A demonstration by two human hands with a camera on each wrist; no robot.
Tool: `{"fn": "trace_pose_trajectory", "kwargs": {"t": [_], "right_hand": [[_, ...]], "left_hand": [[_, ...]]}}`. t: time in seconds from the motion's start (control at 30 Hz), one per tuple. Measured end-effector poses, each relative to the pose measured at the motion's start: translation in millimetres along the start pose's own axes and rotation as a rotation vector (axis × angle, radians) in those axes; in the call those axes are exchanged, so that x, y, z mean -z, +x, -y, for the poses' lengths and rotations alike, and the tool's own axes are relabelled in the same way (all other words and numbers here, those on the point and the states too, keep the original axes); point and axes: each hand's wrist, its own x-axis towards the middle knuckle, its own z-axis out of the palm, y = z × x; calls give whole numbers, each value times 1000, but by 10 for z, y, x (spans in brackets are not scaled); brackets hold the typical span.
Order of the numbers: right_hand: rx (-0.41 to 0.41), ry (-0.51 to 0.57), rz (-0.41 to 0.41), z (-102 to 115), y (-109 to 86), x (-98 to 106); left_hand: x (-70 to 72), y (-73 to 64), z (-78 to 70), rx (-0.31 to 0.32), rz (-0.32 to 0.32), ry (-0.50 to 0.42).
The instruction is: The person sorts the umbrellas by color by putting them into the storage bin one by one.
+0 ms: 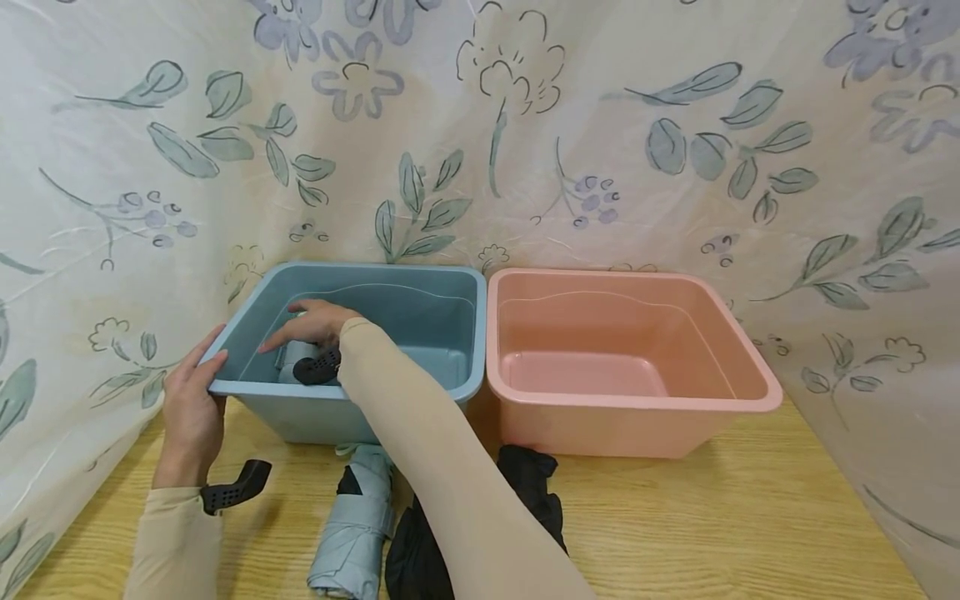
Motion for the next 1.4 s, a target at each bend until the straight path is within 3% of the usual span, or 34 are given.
{"fn": "trace_pose_trajectory", "kwargs": {"t": [0.2, 0.43, 0.63, 0.8, 1.07, 1.4], "right_hand": [[17, 214, 0, -6, 17, 1], [8, 164, -71, 36, -28, 52], [48, 154, -58, 127, -215, 107], [132, 110, -24, 145, -497, 158], [335, 87, -10, 108, -1089, 251], [467, 75, -61, -217, -1948, 243]], "left_hand": [[-5, 2, 5, -7, 34, -15], [-17, 4, 22, -7, 36, -29], [0, -13, 17, -2, 1, -33], [19, -12, 1, 4, -7, -24], [33, 8, -18, 6, -16, -25], [40, 10, 0, 9, 7, -18]]}}
